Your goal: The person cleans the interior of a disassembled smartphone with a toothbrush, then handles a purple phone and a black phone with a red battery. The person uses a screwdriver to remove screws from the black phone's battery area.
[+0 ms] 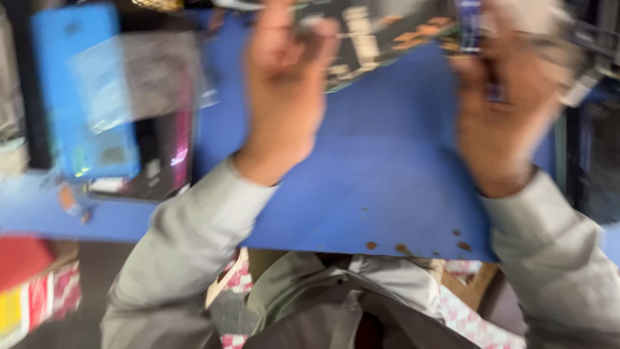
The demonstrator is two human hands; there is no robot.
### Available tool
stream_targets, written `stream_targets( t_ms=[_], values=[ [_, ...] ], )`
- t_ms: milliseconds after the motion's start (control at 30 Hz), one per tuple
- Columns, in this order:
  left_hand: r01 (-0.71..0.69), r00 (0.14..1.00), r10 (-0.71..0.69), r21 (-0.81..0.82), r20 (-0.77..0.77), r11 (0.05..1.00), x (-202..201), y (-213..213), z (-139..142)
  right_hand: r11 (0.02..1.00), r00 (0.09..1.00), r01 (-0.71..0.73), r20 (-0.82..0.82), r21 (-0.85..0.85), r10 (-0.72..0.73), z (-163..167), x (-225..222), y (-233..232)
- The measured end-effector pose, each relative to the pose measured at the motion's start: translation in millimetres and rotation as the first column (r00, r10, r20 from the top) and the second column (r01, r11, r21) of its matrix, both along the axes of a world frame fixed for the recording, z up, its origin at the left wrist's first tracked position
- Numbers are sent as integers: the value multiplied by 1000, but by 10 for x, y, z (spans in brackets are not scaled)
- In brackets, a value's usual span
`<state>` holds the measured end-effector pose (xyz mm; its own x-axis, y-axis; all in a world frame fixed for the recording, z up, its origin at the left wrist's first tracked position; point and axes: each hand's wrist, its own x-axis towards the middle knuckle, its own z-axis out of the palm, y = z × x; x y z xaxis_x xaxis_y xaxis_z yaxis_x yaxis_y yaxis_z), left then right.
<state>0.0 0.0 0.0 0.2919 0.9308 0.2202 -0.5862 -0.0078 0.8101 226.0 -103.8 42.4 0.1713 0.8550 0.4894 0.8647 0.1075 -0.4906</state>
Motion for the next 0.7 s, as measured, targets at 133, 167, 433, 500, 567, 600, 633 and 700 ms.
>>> stream_targets(
  t_ms=[133,167,433,500,567,600,633,700],
  values=[
    [6,1000,-5,45,-26,999,106,2,-34,996,946,-25,-325,-85,-4,-410,138,-93],
    [14,991,-9,37,-131,999,114,-9,-24,990,921,-36,-389,-139,-21,-479,161,-98],
    [16,923,149,424,-354,906,152,-160,-117,974,937,-155,-337,-167,92,-776,224,-69],
    [9,924,160,438,-347,899,172,-147,-138,976,961,-83,-274,-204,25,-746,264,-15],
    [7,927,157,433,-341,901,165,-134,-129,976,974,-76,-227,-203,29,-734,289,-7],
    [9,928,152,427,-341,904,157,-126,-108,979,981,-70,-191,-192,33,-681,262,8],
    [20,929,136,414,-344,910,151,-129,-77,982,986,-68,-159,-175,40,-624,187,4],
    [34,931,119,407,-344,913,137,-136,0,988,991,-124,-58,-95,119,-462,-19,-28]
  ],
)
